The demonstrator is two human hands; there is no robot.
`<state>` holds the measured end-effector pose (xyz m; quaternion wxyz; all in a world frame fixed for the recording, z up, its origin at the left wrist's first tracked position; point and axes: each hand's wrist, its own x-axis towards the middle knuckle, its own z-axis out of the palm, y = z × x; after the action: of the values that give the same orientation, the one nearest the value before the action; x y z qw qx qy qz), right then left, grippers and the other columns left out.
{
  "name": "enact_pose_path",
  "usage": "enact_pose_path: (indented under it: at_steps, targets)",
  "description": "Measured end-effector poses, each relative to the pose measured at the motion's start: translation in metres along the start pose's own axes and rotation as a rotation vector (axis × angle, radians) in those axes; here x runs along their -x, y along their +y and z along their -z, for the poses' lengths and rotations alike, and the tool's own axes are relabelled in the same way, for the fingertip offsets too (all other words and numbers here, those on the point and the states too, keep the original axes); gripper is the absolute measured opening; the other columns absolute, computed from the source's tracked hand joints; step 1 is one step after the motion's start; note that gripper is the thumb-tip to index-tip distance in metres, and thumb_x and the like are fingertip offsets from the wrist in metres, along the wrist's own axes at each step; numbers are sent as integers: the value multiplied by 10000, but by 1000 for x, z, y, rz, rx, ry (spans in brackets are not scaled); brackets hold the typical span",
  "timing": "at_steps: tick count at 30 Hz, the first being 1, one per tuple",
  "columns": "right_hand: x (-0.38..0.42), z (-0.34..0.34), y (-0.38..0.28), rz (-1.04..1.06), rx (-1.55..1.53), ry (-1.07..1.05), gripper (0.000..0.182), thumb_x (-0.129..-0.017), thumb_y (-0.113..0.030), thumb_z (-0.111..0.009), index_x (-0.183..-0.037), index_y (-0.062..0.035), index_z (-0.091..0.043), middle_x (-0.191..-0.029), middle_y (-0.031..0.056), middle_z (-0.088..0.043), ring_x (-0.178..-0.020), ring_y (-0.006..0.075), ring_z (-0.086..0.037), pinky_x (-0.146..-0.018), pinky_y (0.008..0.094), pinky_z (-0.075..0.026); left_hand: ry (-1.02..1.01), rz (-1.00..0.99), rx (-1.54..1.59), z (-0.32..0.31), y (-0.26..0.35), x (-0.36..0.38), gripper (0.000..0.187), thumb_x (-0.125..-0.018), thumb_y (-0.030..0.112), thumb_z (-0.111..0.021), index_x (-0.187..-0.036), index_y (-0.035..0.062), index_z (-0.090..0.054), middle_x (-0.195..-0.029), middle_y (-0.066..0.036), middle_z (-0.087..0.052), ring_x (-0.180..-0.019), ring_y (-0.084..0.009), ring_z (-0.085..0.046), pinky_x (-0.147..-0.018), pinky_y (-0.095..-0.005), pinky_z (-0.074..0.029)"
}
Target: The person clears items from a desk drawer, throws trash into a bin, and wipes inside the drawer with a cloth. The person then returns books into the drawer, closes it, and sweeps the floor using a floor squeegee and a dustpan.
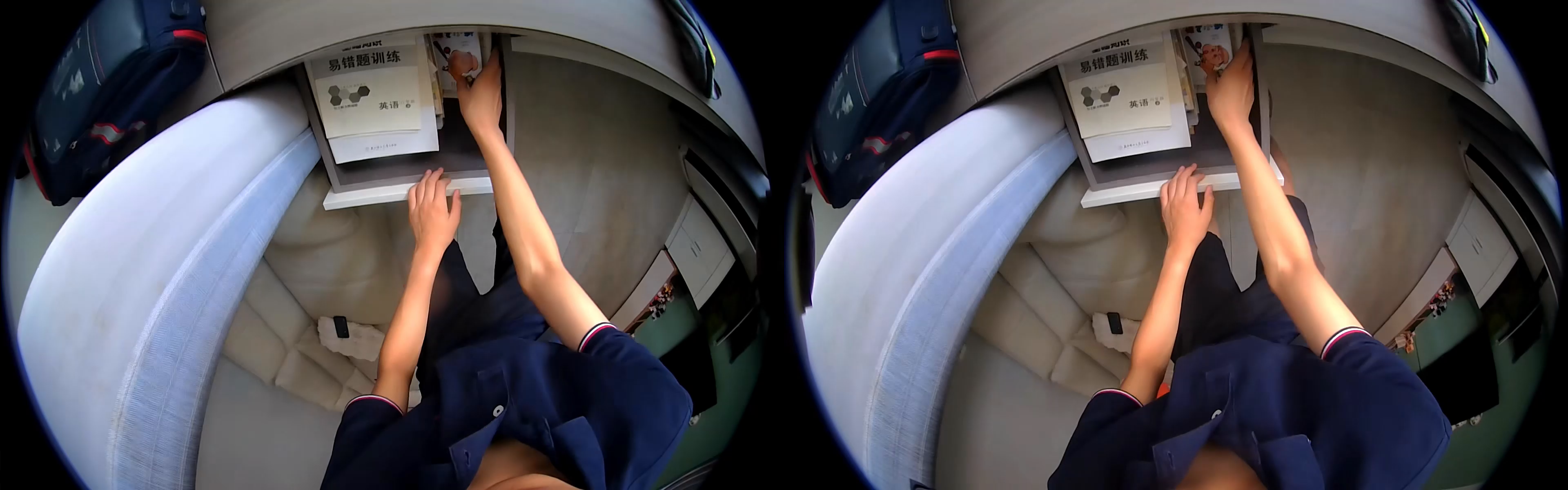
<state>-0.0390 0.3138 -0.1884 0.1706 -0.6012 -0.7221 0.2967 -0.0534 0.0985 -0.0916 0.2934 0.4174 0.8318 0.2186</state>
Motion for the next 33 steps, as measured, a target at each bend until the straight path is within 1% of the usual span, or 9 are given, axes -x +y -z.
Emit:
enact_pose_path:
  at_steps: [7,11,13,19,25,26,27,29,33]
  targets:
    - [14,-43,10,-15,224,21,861,-884,-335,-580,-1479,99,-134,-1481,341,-248,-1327,472,-321,-1015,614,-291,-47,18,-2,5,0,2,226,-866,204,-643,-1039,61,-614,-1261,-102,-582,-1241,-295,-488,-1025,-432,-333]
    - [21,-20,13,212,98,61,751,-902,-242,-570,-1464,96,-203,-1501,344,-227,-1335,490,-323,-1076,554,-283,-19,-32,33,9,-4,2,223,-870,205,-640,-1040,60,-622,-1239,-98,-592,-1227,-285,-505,-1021,-426,-340]
    - [28,4,0,331,317,37,714,-902,-185,-573,-1459,95,-225,-1502,346,-226,-1365,501,-283,-1120,530,-255,-36,1,47,8,-5,0,216,-870,201,-640,-1030,57,-625,-1237,-91,-595,-1228,-281,-507,-1022,-426,-342]
    - [24,-32,19,312,148,-45,774,-905,-254,-605,-1451,116,-201,-1513,366,-144,-1380,525,-227,-1145,516,-233,-11,-7,34,6,-2,1,209,-870,192,-636,-1028,55,-626,-1235,-88,-595,-1231,-278,-506,-1028,-427,-342]
    - [13,4,11,222,131,-80,731,-875,-218,-597,-1433,102,-250,-1438,345,-326,-1311,513,-356,-1071,480,-370,-39,-23,36,7,-4,0,210,-865,189,-633,-1025,54,-623,-1247,-87,-589,-1233,-281,-500,-1031,-428,-339]
    - [14,6,6,47,-82,-235,739,-866,-198,-585,-1432,118,-231,-1474,352,-267,-1350,499,-311,-1097,468,-336,-44,-14,28,5,-5,1,210,-865,188,-632,-1026,53,-621,-1247,-86,-590,-1232,-282,-499,-1032,-428,-337]
    - [15,-10,18,125,-185,-200,761,-866,-215,-584,-1434,127,-211,-1493,370,-206,-1394,491,-237,-1134,460,-276,-53,-4,21,5,-4,1,211,-865,187,-630,-1026,52,-619,-1246,-84,-590,-1232,-283,-499,-1032,-428,-336]
    - [24,-33,17,72,-49,-88,791,-860,-240,-591,-1438,131,-199,-1500,385,-160,-1419,488,-175,-1163,452,-218,-74,-11,19,6,-1,2,211,-865,183,-628,-1032,54,-617,-1250,-80,-588,-1237,-281,-492,-1038,-430,-327]
    - [23,-19,6,48,117,-77,778,-860,-251,-613,-1429,129,-241,-1484,381,-226,-1393,487,-252,-1153,463,-246,-82,-3,3,4,1,0,218,-864,183,-629,-1044,59,-618,-1260,-77,-582,-1242,-277,-483,-1045,-431,-314]
